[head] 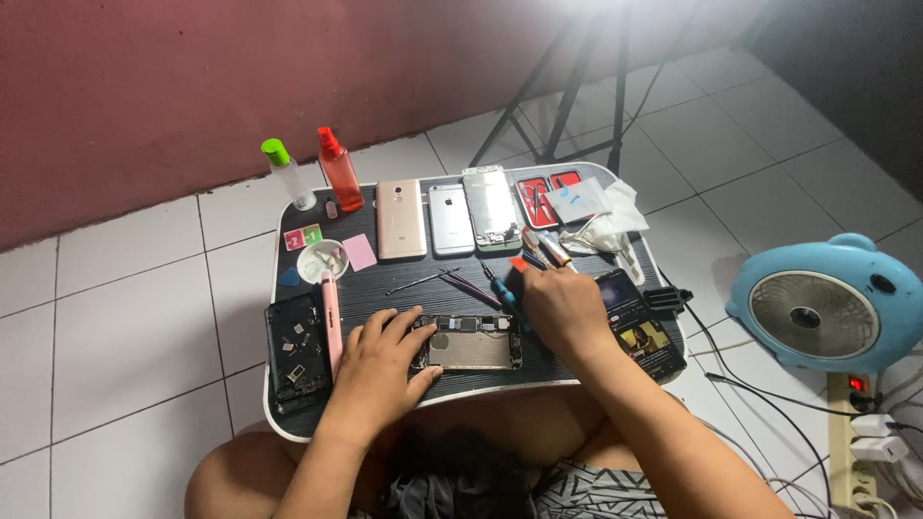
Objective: Applying adhesive to the internal frame of a smartphone during a repair process after removing components with a screwdriver.
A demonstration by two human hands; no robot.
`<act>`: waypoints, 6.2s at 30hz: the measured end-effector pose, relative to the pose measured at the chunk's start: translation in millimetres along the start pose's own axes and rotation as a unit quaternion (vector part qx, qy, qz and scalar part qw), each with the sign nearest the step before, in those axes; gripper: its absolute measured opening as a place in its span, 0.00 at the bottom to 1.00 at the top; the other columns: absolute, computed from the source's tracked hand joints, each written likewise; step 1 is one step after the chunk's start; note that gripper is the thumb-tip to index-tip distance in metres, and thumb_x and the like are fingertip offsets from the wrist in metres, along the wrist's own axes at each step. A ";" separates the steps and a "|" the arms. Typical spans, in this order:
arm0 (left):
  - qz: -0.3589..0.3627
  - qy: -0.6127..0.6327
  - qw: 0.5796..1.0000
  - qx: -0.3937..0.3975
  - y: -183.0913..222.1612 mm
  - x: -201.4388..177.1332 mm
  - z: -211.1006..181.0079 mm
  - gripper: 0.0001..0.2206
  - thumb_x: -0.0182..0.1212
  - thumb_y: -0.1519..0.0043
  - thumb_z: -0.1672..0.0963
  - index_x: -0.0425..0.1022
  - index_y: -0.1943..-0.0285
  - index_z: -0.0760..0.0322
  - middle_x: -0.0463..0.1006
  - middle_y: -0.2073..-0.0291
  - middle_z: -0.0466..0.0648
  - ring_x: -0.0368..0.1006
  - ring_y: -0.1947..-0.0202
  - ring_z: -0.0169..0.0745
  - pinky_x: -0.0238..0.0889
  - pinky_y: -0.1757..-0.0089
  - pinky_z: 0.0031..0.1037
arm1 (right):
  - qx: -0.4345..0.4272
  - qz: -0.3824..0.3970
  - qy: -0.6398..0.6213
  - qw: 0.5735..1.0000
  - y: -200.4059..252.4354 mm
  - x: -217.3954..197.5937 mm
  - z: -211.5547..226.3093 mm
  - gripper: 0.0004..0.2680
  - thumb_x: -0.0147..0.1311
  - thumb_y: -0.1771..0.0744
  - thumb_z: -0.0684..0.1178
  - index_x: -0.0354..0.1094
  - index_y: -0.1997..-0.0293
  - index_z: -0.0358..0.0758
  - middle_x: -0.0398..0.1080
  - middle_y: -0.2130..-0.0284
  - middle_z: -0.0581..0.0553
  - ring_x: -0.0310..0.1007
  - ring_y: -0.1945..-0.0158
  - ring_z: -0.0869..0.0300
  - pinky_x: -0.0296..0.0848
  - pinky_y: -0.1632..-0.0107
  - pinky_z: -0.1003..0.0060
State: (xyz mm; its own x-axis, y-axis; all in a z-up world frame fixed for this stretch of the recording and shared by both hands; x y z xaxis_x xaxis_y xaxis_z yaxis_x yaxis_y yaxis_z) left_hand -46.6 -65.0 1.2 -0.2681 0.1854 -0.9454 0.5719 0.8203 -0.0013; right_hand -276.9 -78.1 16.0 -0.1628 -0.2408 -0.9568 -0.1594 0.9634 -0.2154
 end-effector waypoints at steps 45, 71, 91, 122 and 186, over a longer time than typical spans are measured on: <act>-0.175 -0.024 0.982 -0.073 4.6 6.9 -1.8 0.25 0.54 0.40 0.42 0.75 0.37 0.47 0.72 0.37 0.48 0.64 0.38 0.51 0.55 0.44 0.48 | -0.034 -0.343 -0.217 0.914 68.7 -100.3 20.1 0.04 0.51 0.31 0.40 0.73 0.62 0.39 0.76 0.71 0.46 0.72 0.72 0.55 0.68 0.67 0.58; -0.332 0.155 0.930 0.015 27.8 -55.8 -62.3 0.20 0.46 0.34 0.46 0.81 0.50 0.57 0.82 0.53 0.46 0.76 0.54 0.46 0.60 0.56 0.40 | 0.419 -0.025 -0.684 0.597 74.0 -7.8 -35.3 0.08 0.57 0.35 0.49 0.76 0.61 0.36 0.75 0.68 0.42 0.69 0.64 0.55 0.66 0.59 0.59; 0.142 0.317 0.937 0.035 -28.9 -8.8 -85.2 0.22 0.45 0.36 0.39 0.77 0.54 0.49 0.78 0.67 0.38 0.73 0.70 0.33 0.61 0.69 0.27 | 0.004 0.045 -0.715 0.698 39.3 1.3 18.1 0.33 0.24 0.37 0.86 0.60 0.76 0.40 0.59 0.82 0.50 0.55 0.76 0.61 0.53 0.71 0.61; -0.187 0.227 0.953 0.070 -8.9 -21.8 -94.7 0.21 0.35 0.31 0.45 0.67 0.62 0.59 0.71 0.75 0.48 0.68 0.78 0.46 0.60 0.73 0.38 | 0.272 -0.024 -0.882 0.385 74.5 55.0 33.8 0.15 0.53 0.33 0.52 0.71 0.70 0.25 0.69 0.77 0.36 0.68 0.84 0.52 0.64 0.84 0.61; -0.199 -0.069 0.977 0.042 -24.5 -8.3 -5.9 0.20 0.52 0.34 0.45 0.79 0.42 0.54 0.71 0.36 0.49 0.65 0.43 0.56 0.59 0.53 0.47 | 0.216 -0.174 -0.624 0.731 75.6 -2.1 -12.2 0.08 0.55 0.33 0.48 0.74 0.53 0.36 0.79 0.63 0.42 0.84 0.61 0.59 0.80 0.56 0.68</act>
State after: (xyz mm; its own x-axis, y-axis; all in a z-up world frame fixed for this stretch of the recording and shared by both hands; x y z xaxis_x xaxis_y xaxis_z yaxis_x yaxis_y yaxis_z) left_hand -63.0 -83.4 11.0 -0.3784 -0.2193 -0.8993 0.5063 0.7642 -0.3995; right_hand -300.5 -6.3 4.1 0.8717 -0.4450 -0.2054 0.3862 0.8816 -0.2713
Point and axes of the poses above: each hand's wrist, its own y-axis away from the middle knuckle, its own x-axis out of the palm, z = x × y, the point moved 8 cm from there along -y, towards the middle knuckle
